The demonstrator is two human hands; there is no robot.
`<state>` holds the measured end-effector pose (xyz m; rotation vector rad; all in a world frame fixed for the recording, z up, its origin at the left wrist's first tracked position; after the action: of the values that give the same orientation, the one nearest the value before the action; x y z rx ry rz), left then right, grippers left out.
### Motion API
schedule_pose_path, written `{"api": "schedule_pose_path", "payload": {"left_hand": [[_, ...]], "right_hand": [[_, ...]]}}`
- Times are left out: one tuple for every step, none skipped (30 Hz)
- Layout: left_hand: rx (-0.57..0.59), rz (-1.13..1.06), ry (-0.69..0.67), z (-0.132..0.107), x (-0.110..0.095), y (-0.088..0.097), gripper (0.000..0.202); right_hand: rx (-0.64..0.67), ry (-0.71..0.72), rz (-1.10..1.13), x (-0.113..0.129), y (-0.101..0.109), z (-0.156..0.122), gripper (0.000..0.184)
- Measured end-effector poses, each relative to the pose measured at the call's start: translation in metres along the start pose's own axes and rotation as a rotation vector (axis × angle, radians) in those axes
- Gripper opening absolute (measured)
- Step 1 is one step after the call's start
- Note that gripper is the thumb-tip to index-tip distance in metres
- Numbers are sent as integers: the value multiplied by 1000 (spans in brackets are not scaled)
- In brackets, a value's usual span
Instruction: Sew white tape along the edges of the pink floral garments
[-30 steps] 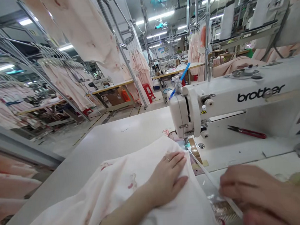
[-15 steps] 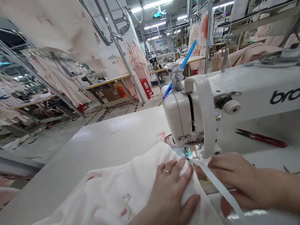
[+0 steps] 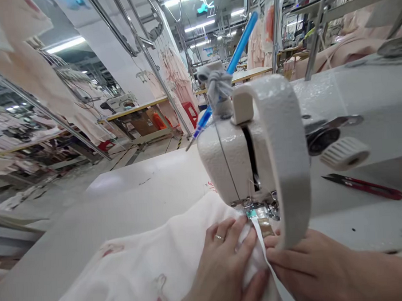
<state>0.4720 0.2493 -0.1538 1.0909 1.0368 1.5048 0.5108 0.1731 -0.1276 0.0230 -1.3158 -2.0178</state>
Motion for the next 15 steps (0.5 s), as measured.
{"api": "schedule_pose_path", "payload": {"left_hand": [[-11,11,1,1,0,2,47],[-17,19,1,2,1,3,46],[-19,26,1,2,1,3,46],[-19,33,2,2,1,3,45],[-18,40,2,2,2,3,45],[-28,43,-4,2,1,4,44],[-41,45,-8,2,0,5,44],[-62,44,-11,1,0,7,44],[-94,41,-7,1,-1,9,44],[-133,36,9,0,0,12,42],[-180,34,38,-1,2,16,38],[-224,35,78,-2,5,19,35],[-258,34,121,-3,8,21,32],[-279,30,155,-4,11,23,30],[-281,22,175,-4,14,23,30]], "right_hand": [[22,-15,17,-3,-3,0,39],[38,-28,28,-6,-5,0,37],[48,-34,35,-7,-7,0,35],[54,-43,36,-9,-7,1,33],[55,-49,37,-11,-8,2,33],[55,-54,37,-12,-8,2,32],[57,-56,37,-12,-8,3,32],[63,-59,40,-13,-8,4,31],[72,-55,48,-12,-8,4,31],[83,-52,54,-12,-8,4,31],[95,-52,58,-12,-9,4,31],[105,-54,63,-11,-9,4,31],[109,-54,66,-11,-8,3,31],[104,-54,64,-11,-7,4,31],[106,-52,58,-10,-6,4,31]]}}
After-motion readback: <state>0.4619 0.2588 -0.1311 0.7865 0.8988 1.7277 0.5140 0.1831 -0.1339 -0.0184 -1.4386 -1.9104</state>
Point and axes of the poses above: each hand's wrist, its own z-axis towards the middle knuckle, its own y-axis out of the back of the hand, x = y × z, the point moved 9 cm from there along z, towards the middle knuckle, and after that the axes turned 13 degrees about z, right-handed, at the moved point
